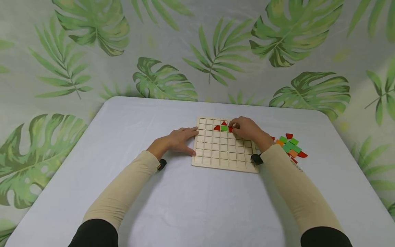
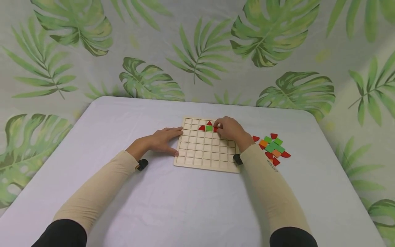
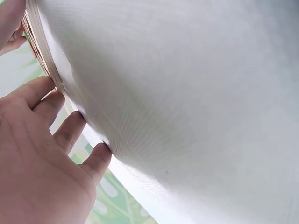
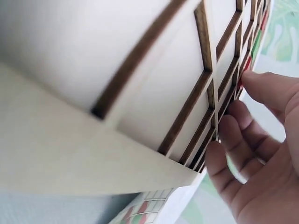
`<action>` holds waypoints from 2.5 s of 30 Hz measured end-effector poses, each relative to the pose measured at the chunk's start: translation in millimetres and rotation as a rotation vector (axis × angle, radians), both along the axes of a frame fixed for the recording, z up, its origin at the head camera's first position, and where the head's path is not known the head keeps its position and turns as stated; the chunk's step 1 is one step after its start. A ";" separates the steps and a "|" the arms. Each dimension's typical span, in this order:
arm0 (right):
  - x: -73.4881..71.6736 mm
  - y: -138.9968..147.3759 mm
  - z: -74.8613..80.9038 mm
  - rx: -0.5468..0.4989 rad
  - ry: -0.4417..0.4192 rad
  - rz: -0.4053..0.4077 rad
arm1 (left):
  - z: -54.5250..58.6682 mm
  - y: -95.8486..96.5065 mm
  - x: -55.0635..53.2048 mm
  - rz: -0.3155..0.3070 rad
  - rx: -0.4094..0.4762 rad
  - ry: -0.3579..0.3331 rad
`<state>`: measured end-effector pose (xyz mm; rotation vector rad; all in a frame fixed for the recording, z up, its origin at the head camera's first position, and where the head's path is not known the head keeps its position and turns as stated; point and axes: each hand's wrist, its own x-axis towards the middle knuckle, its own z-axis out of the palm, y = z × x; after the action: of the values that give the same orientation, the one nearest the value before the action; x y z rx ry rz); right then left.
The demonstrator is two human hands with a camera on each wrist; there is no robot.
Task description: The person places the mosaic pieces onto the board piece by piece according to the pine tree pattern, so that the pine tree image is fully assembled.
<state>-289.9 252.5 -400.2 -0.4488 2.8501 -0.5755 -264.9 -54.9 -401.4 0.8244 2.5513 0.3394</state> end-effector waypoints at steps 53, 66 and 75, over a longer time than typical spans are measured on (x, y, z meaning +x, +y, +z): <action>63.8 156.6 11.8 0.097 0.019 -0.052 | -0.8 0.7 -0.2 0.012 -0.018 0.006; 60.0 154.7 5.8 0.170 -0.009 -0.045 | -1.0 0.3 0.4 0.012 -0.006 0.001; 60.8 149.6 5.4 0.231 0.037 -0.041 | -1.4 1.4 0.3 0.011 -0.012 0.004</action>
<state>-229.2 402.1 -394.8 -0.3646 2.9199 -0.2414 -264.6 -53.5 -402.7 0.8083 2.5594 0.3264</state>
